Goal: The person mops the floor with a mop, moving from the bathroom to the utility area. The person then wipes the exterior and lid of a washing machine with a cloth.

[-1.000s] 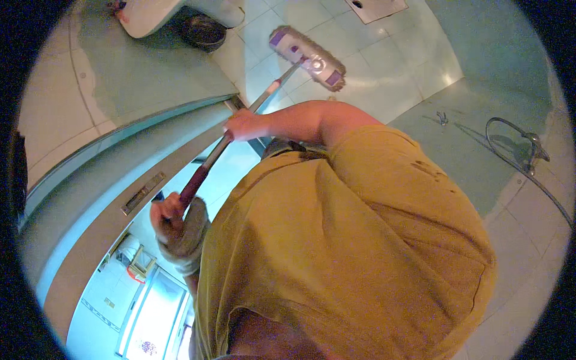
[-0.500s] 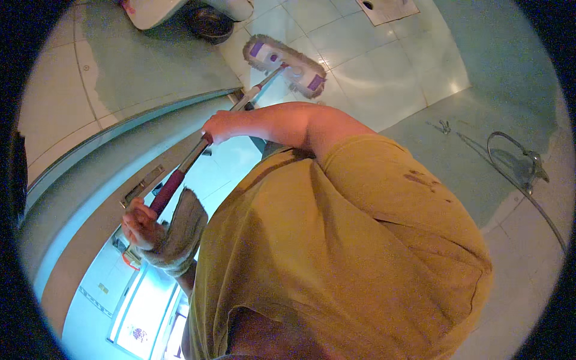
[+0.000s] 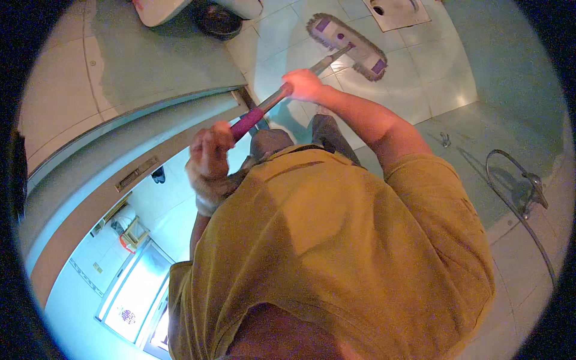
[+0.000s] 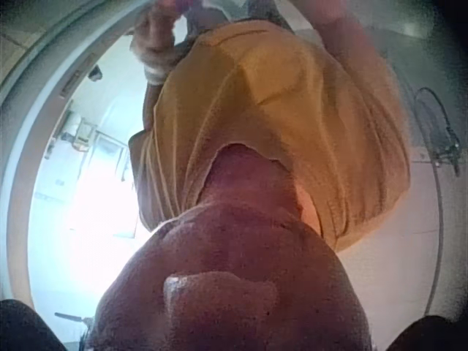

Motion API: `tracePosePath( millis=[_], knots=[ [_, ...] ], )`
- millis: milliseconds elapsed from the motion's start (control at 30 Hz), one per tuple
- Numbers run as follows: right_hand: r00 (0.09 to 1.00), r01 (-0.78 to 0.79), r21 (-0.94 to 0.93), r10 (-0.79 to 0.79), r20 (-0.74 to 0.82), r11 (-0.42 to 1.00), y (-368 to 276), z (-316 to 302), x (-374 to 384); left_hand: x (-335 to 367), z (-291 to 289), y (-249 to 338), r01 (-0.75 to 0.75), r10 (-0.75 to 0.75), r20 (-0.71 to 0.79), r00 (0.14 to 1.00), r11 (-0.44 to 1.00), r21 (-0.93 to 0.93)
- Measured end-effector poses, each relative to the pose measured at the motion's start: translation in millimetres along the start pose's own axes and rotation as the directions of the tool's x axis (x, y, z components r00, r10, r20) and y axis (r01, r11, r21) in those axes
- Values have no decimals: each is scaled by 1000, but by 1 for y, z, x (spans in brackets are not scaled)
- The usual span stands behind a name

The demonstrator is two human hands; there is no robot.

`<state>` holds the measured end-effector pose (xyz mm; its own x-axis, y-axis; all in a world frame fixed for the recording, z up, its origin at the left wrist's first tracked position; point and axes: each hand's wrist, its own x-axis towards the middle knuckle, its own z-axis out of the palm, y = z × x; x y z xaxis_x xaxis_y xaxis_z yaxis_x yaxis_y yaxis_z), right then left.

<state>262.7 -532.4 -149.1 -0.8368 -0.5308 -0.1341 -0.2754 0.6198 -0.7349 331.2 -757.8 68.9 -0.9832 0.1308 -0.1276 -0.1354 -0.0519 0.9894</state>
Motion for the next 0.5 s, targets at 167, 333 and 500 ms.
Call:
tracePosePath(
  millis=[167, 333, 500],
  knots=[
    [921, -123, 21, 122, -369, 992, 14, 15, -10, 14, 8, -13, -161, 198, 242, 950, 973, -167],
    [941, -128, -3, 121, -316, 992, -22, 48, 15, -13, -38, 11, -186, 184, 132, 974, 982, 2],
    [971, -13, -1, 13, -239, 1000, -95, 97, 56, -50, -126, 27, -212, 199, 143, 969, 974, 85]
  ],
)
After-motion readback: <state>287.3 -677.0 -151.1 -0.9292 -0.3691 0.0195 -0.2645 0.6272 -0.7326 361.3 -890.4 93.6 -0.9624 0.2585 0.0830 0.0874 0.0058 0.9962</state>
